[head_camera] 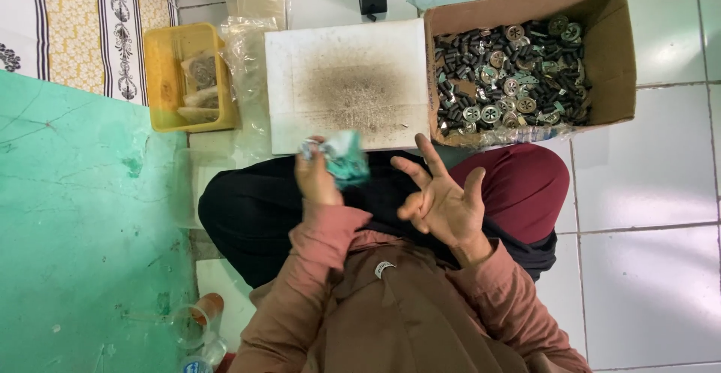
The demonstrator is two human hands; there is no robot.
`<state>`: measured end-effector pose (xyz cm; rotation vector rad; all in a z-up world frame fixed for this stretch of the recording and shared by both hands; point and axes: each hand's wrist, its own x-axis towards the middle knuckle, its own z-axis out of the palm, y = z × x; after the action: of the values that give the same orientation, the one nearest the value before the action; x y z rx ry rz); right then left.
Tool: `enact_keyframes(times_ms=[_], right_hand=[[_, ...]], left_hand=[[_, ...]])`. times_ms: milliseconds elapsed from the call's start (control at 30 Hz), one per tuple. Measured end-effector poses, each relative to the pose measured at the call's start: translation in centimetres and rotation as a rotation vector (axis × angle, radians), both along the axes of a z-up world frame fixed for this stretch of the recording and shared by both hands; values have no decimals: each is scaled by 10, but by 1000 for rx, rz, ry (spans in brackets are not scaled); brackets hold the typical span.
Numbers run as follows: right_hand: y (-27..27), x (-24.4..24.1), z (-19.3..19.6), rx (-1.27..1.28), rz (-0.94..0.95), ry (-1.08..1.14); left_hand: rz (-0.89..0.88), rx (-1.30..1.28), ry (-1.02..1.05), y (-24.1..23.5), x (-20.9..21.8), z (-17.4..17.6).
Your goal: The person sits on the floor and sorts small metal parts from a cardboard box onto a white board. They handle the parts by hand, arranging them in rows and occasionally wiping the board with a cloth. The person continues to pick and place parts throughout the clip.
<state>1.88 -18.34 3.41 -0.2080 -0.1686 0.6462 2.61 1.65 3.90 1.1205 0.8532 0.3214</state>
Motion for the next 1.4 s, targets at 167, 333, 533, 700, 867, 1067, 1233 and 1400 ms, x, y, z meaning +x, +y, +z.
enact_keyframes(times_ms=[167,333,533,700,867,1067,1233,1400], right_hand=[[0,1,-20,-156,-21,17],[14,-10,-27,-240,16,-49],[16,-20,-31,-383,42,-229],[15,-19,-21,-505,57,-434],[16,-15,13,-674,70,-623],[20,-14,7,-940,-101,-493],[27,-12,-1,-993,-158,-342],[24,-22,-48,-899,-118,-70]], left_hand=[[-132,228,-149,8,-10,-15],[-459,410,-360,-35,-13,-4],[-580,692,-418,-29,-14,-5],[-532,588,-376,-27,-21,-27],[-461,473,-208,-18,-25,-57],[-214,254,-184,-12,-18,-75],[-329,238,-326,-34,-18,-8],[-639,825,-509,-52,-6,31]])
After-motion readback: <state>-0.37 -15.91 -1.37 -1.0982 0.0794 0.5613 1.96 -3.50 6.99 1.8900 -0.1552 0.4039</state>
